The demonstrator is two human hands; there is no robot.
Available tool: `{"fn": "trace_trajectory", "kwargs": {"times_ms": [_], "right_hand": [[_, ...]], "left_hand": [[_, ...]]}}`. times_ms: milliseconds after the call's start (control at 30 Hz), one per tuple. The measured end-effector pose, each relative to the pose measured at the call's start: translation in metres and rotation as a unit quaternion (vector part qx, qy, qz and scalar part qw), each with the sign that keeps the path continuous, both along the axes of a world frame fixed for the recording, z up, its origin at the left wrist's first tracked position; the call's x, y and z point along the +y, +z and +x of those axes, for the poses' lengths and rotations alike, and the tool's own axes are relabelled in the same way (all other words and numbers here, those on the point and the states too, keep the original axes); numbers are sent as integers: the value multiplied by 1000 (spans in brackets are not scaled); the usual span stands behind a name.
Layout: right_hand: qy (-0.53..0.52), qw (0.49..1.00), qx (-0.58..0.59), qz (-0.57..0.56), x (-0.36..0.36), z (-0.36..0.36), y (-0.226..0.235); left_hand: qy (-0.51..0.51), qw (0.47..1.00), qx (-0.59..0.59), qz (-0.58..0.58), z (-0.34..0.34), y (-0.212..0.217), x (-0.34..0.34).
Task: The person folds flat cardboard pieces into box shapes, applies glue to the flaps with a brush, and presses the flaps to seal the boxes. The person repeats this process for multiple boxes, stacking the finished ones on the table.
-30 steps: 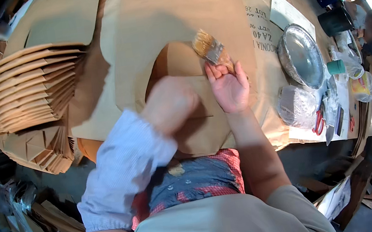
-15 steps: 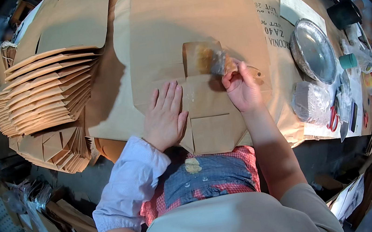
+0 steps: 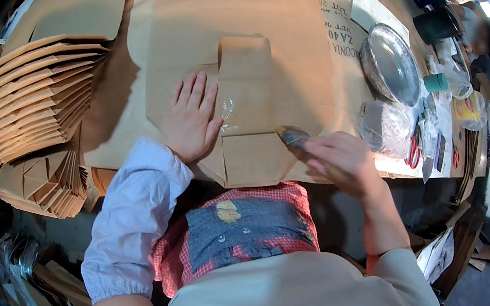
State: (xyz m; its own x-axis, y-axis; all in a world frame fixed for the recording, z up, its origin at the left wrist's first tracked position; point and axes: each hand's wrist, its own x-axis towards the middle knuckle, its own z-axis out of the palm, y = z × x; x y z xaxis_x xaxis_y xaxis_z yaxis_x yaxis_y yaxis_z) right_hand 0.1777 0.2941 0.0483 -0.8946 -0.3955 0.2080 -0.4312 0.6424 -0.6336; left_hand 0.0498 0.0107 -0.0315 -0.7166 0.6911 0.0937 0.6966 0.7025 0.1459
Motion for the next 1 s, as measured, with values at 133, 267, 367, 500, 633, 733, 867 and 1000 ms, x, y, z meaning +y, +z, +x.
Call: {"fn": "trace_trajectory", "kwargs": {"times_ms": [133, 267, 367, 500, 633, 733, 867, 1000], "right_hand": [[88, 989, 10, 118, -16, 22, -4], [115, 992, -22, 47, -31, 36, -9], [143, 986, -8, -85, -41, 29, -19], [124, 980, 69, -142, -84, -23, 5], [200, 977, 60, 49, -105, -48, -12], [227, 970, 21, 90, -92, -14, -4], [207, 975, -39, 74, -73, 17, 0], [134, 987, -70, -50, -53, 36, 13]], "left_hand": [[-1, 1000, 21, -9, -1, -7, 0], [4, 999, 39, -31, 2, -4, 1], [-33, 999, 21, 30, -9, -4, -3], [-50, 952, -182, 242, -39, -19, -23], [-68, 973, -62, 214, -33, -18, -16], [-53, 983, -18, 177, -26, -14, -11], [-45, 981, 38, 185, -21, -19, -5], [-33, 985, 45, 165, -19, -24, -8]]}}
